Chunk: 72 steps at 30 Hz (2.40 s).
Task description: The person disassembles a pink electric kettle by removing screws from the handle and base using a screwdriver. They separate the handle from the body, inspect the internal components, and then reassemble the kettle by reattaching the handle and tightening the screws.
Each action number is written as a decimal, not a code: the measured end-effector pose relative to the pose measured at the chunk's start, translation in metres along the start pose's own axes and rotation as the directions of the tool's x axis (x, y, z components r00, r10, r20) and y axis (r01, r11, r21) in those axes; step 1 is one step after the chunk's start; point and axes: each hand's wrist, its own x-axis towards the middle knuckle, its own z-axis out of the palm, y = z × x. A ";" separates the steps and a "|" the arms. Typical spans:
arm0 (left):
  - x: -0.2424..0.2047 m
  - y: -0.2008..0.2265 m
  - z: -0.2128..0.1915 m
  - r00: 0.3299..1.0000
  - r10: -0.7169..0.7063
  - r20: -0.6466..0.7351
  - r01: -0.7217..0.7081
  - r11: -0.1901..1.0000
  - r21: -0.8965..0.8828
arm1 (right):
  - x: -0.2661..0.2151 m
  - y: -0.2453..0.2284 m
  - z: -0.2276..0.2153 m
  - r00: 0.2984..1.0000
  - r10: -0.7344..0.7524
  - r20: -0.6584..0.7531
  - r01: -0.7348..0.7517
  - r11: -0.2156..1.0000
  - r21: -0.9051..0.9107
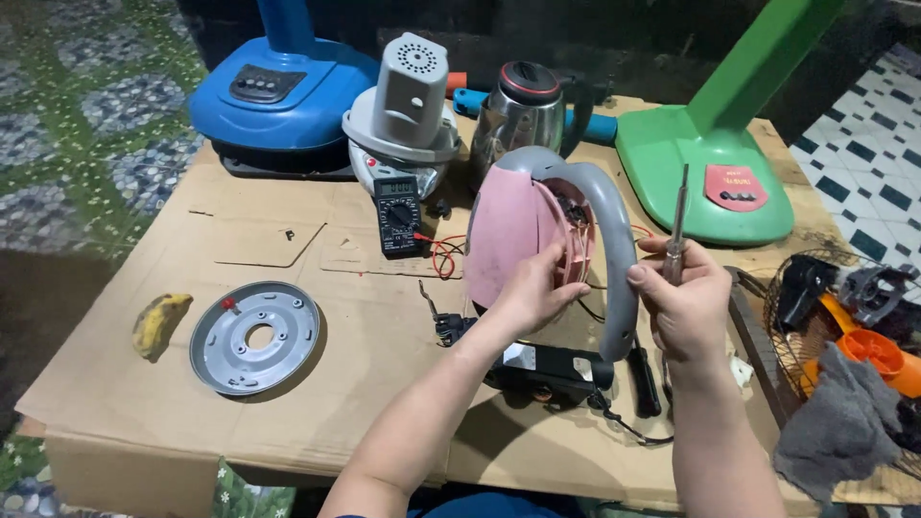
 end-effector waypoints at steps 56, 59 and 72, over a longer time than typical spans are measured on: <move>0.026 -0.097 -0.059 0.953 -0.278 -0.122 -0.047 0.260 -0.964 | -0.023 0.035 -0.024 0.994 0.068 0.086 -0.054 0.985 -0.162; 0.020 -0.116 -0.063 0.955 -0.276 -0.111 -0.040 0.250 -0.967 | -0.037 0.066 -0.033 0.990 0.130 0.051 -0.121 0.981 -0.152; -0.034 -0.108 -0.066 0.959 -0.209 -0.193 -0.141 0.243 -0.960 | -0.117 0.074 0.000 0.966 -0.010 0.257 0.107 0.924 -0.368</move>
